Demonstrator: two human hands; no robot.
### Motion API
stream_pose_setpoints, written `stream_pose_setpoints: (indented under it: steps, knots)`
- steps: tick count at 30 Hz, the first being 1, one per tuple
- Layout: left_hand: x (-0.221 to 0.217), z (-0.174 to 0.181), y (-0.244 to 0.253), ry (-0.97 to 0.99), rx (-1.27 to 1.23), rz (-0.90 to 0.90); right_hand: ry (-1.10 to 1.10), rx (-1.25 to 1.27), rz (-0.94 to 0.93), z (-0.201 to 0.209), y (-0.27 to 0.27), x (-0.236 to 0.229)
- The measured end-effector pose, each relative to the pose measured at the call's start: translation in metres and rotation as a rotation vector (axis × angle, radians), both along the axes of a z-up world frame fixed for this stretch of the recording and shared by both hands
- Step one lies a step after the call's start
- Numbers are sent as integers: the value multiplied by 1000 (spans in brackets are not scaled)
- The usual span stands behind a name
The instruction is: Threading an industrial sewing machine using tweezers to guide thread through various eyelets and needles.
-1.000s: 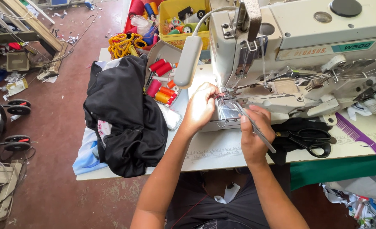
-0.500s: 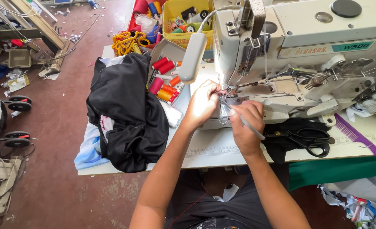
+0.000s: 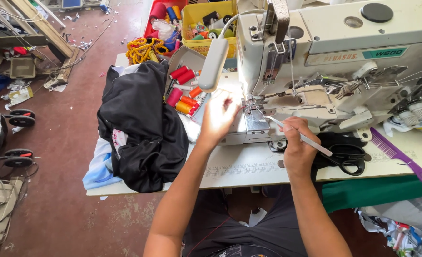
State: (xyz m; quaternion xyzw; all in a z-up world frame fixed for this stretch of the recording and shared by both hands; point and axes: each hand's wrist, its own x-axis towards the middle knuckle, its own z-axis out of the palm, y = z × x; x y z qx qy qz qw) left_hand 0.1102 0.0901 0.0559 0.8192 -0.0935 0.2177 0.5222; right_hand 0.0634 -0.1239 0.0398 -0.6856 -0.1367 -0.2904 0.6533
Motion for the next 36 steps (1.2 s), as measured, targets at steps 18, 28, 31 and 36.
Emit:
stream_pose_setpoints:
  steps: [18,28,31,36]
  knots:
    - [-82,-8,51,165,-1005,-142,-79,-221,-53,4,-5,-2]
    - [-149,42,35,691,-7,-315,-118,-277,-146,-12,-40,-31]
    - [-145,50,32,481,192,-126,-103,-287,-154,-18,-48,-45]
    - [-79,44,20,48,239,35,1,-310,-145,-10,-42,-75]
